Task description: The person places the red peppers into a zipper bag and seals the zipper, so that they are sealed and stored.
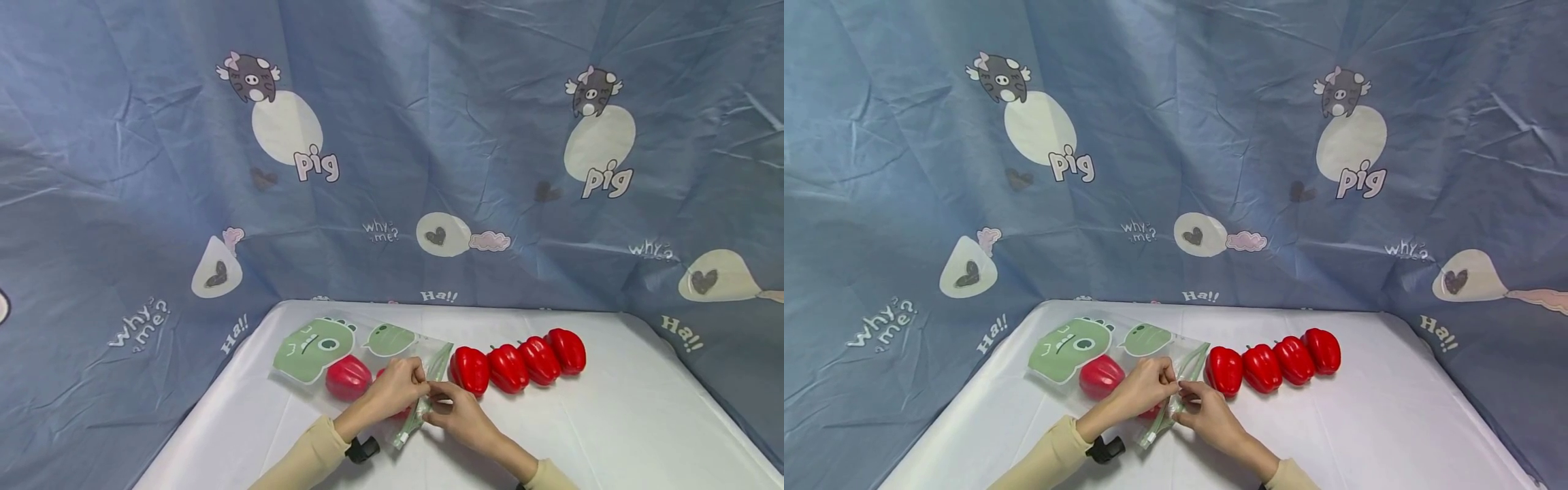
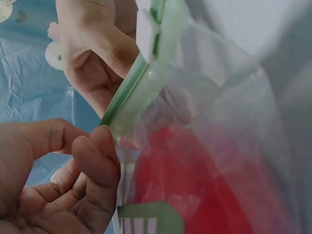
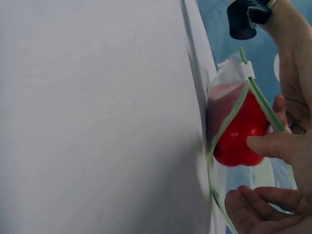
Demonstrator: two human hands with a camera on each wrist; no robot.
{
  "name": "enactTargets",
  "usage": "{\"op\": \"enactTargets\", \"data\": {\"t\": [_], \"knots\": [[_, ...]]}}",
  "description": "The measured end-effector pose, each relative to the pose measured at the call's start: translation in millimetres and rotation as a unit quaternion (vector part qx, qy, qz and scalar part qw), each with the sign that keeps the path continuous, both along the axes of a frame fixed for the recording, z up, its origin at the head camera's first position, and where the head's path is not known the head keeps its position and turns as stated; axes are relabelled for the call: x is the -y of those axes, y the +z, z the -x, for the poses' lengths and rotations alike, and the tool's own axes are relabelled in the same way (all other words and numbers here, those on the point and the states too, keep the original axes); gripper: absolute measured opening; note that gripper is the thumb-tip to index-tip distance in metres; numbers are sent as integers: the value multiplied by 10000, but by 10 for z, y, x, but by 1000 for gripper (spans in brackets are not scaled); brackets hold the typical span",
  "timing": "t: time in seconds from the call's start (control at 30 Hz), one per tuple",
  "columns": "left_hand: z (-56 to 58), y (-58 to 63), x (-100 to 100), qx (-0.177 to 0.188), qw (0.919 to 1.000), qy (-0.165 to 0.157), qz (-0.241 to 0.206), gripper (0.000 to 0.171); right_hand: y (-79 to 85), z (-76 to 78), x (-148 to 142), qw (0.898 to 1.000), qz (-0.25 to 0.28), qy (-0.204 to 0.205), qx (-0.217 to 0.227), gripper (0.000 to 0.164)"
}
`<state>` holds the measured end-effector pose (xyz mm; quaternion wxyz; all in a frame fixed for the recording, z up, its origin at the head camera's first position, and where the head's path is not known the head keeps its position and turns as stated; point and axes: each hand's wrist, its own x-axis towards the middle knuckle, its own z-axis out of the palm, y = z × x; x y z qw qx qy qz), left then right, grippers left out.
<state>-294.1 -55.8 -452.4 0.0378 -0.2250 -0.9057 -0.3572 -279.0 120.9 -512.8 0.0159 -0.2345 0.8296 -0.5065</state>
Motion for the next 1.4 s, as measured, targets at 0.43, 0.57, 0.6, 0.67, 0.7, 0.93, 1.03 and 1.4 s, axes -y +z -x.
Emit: {"op": "enactTargets", "data": {"t": [0.43,0.57,0.6,0.67,0.7,0.93,1.03,1.4], "knots": [[0,-35,10,-50,10000,-29,-17,9,139,-102,-270,9996,219,-189,57,48],[-1,-44,10,-41,10000,-26,-51,9,193,-111,-337,9992,224,-342,21,46],[-2,-45,10,-35,10000,-23,-57,9,203,-110,-353,9990,223,-390,39,46],[-2,-47,9,-32,10000,-16,-55,9,223,-105,-383,9987,206,-458,53,45],[-3,-47,8,-31,10000,-14,-58,10,231,-103,-396,9986,197,-498,46,45],[0,-50,4,-47,10000,-5,-69,10,303,-79,-479,9966,257,-774,-64,47],[3,-52,2,-49,10000,-11,-78,10,348,-72,-511,9954,235,-925,-105,48],[5,-39,-11,-65,9999,-33,-95,10,432,-3,-651,9873,82,-1579,-153,51]]}}
